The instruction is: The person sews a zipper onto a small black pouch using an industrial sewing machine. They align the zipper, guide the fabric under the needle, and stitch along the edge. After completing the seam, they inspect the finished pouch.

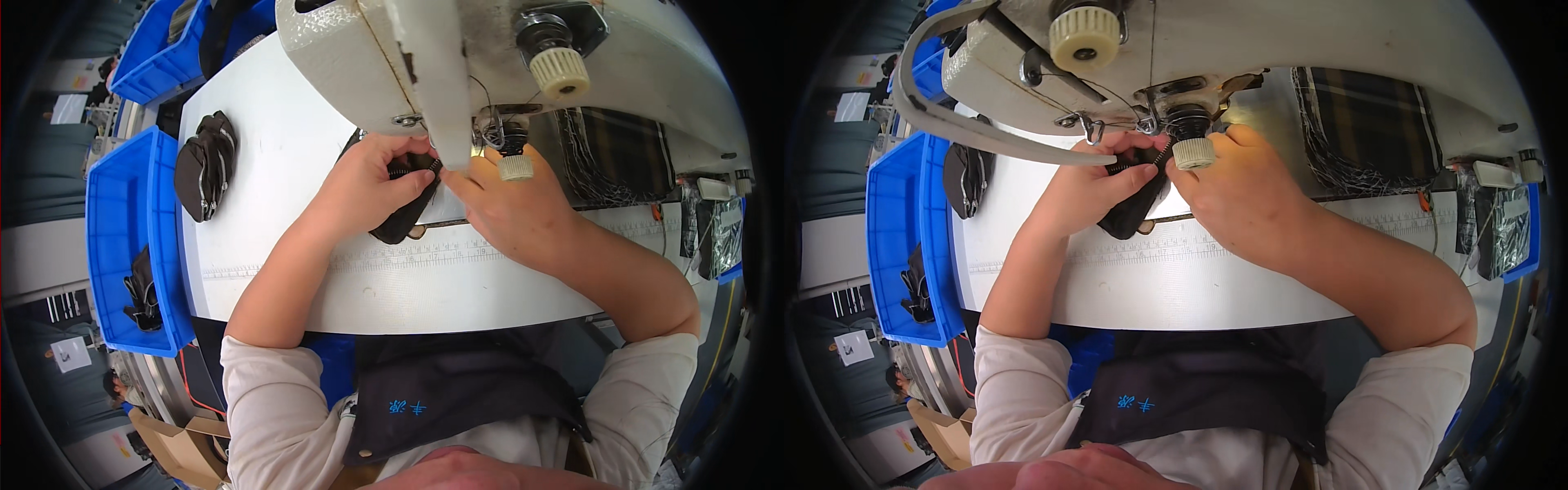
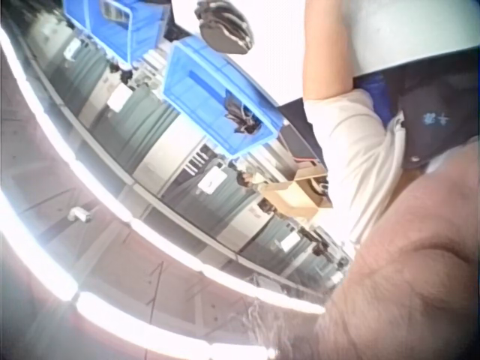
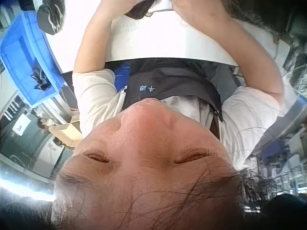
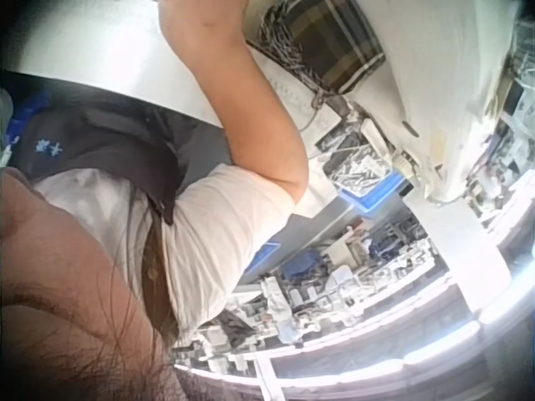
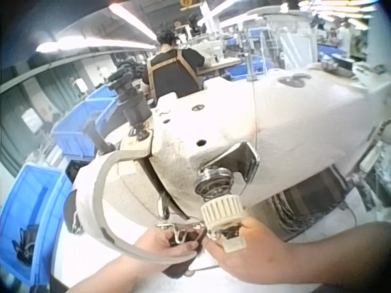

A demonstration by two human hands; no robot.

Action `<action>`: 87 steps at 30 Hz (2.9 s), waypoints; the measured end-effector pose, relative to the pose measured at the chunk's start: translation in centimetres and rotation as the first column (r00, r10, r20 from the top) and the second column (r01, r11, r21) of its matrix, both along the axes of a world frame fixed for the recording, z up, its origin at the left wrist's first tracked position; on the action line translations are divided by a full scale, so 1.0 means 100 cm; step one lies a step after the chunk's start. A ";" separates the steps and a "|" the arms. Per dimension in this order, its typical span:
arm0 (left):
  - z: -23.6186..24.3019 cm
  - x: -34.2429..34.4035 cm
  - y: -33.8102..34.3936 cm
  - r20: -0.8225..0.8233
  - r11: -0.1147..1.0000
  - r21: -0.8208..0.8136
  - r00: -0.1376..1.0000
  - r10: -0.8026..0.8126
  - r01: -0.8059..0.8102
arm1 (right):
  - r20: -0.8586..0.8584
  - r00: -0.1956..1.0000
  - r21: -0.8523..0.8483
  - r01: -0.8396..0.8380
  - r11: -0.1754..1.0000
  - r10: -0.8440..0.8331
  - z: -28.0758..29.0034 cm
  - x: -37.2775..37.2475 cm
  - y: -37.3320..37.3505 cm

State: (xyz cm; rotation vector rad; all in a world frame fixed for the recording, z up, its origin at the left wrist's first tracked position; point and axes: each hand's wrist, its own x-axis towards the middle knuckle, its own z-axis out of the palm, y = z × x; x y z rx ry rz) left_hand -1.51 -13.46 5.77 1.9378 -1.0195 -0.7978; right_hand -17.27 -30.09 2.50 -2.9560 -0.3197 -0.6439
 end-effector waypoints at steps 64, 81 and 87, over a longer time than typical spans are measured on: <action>-0.007 -0.020 -0.005 0.952 0.964 -0.048 0.304 -0.035 0.262 | 0.063 0.995 0.075 -0.075 0.994 0.071 -0.008 0.003 -0.004; -0.011 -0.023 -0.018 0.916 0.996 0.002 0.400 -0.035 0.084 | -0.099 0.993 0.051 -0.064 0.997 0.069 0.000 -0.001 -0.002; -0.014 -0.013 -0.016 0.752 1.000 0.017 0.659 -0.030 0.026 | -0.070 0.995 0.054 -0.062 0.997 0.066 0.002 -0.001 -0.001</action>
